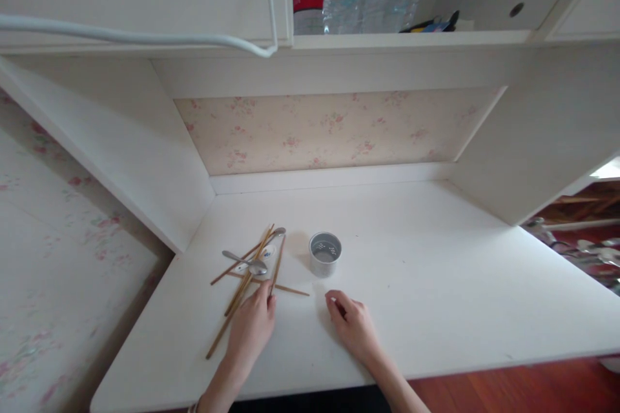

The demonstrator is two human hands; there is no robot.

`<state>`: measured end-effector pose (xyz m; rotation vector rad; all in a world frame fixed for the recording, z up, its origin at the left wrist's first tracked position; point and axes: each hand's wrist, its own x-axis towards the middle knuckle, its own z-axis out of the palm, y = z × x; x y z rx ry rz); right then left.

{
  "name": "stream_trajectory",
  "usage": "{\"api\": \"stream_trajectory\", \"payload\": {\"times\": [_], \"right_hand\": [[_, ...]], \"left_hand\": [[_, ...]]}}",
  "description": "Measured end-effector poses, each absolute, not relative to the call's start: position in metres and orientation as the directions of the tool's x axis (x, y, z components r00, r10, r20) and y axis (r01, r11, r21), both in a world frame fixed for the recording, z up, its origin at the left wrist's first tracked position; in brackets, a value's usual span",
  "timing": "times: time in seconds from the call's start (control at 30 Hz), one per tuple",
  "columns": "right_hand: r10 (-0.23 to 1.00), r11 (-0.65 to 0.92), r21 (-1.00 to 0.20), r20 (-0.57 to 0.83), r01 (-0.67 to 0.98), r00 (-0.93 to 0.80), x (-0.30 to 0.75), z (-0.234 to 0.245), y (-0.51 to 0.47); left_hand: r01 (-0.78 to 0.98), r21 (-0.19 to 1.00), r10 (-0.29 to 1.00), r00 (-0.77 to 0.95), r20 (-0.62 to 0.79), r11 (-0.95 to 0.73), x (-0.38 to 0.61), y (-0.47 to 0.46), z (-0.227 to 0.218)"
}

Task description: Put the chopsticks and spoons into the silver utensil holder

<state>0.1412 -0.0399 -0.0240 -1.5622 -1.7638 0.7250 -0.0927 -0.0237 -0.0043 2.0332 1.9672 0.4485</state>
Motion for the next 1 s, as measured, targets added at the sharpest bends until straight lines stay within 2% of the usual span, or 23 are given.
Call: {"api": "stream_trajectory", "payload": {"times": [0.17,0.3,0.4,0.5,0.77,1.0], "right_hand": [[0.991,0.133,-0.778,0.119,0.614,-0.064,0.142,-0.025,-0.040],[0.989,0.143,-0.783,0.141,0.606,-0.052,0.142,-0.025,-0.039],[0.988,0.148,-0.786,0.145,0.600,-0.052,0.143,-0.025,-0.038],[0.988,0.148,-0.792,0.145,0.593,-0.054,0.144,-0.025,-0.038],[0.986,0.162,-0.774,0.156,0.612,-0.064,0.145,-0.026,-0.038],[0.984,0.166,-0.763,0.173,0.625,-0.050,0.143,-0.025,-0.037]], "left_hand": [[0.625,0.779,0.994,0.045,-0.104,0.053,-0.087,-0.022,-0.005],[0.277,0.930,0.964,0.042,-0.261,0.240,-0.083,-0.023,0.001],[-0.002,0.952,0.951,0.061,-0.304,0.305,-0.079,-0.026,0.015],[-0.158,0.946,0.958,0.105,-0.268,0.282,-0.074,-0.026,0.035],[-0.190,0.967,0.978,0.147,-0.145,0.172,-0.050,0.019,0.101],[-0.245,0.970,0.985,0.169,0.042,0.001,-0.021,0.065,0.112]]}}
